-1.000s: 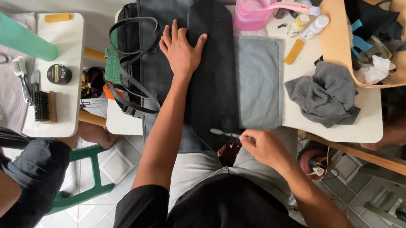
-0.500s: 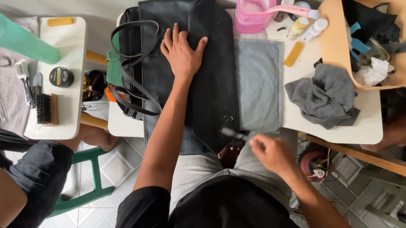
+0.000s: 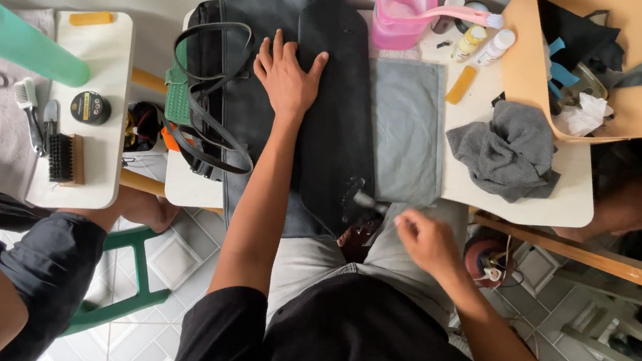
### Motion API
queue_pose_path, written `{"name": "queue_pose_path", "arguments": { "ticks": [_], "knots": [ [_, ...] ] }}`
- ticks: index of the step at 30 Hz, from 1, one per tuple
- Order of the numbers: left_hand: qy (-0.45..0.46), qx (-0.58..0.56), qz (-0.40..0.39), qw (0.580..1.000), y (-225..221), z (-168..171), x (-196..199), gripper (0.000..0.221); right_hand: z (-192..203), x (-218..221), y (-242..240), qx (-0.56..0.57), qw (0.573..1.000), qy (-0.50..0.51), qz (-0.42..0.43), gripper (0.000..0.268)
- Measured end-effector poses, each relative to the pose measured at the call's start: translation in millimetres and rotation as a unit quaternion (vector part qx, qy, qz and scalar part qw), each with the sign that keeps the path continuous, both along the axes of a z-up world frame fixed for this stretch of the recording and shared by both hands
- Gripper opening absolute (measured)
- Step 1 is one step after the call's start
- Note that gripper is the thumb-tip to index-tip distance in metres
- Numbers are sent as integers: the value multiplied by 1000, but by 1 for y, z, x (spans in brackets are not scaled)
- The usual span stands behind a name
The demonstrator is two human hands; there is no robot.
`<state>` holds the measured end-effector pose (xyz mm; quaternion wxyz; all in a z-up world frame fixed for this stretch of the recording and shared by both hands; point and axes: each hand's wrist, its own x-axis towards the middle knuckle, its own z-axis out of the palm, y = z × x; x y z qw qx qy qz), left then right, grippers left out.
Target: Cleaning a black leather bag by applying a liquid with a brush and wiping it with a cloth.
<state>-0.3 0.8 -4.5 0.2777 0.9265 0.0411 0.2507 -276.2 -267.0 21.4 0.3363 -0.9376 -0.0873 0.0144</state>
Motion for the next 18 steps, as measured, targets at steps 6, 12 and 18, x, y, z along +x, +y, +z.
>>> {"name": "queue_pose_path", "arguments": {
  "ticks": [6,12,18],
  "knots": [
    [2,-3,1,1000,0,4,-2,57,6,-7,2,45,997,34,54,5],
    [5,1,3,1000,0,2,0,58,23,-7,10,44,996,40,72,10],
    [14,0,3,1000,-1,5,1,58,0,8,7,51,994,34,88,17]
  ]
}}
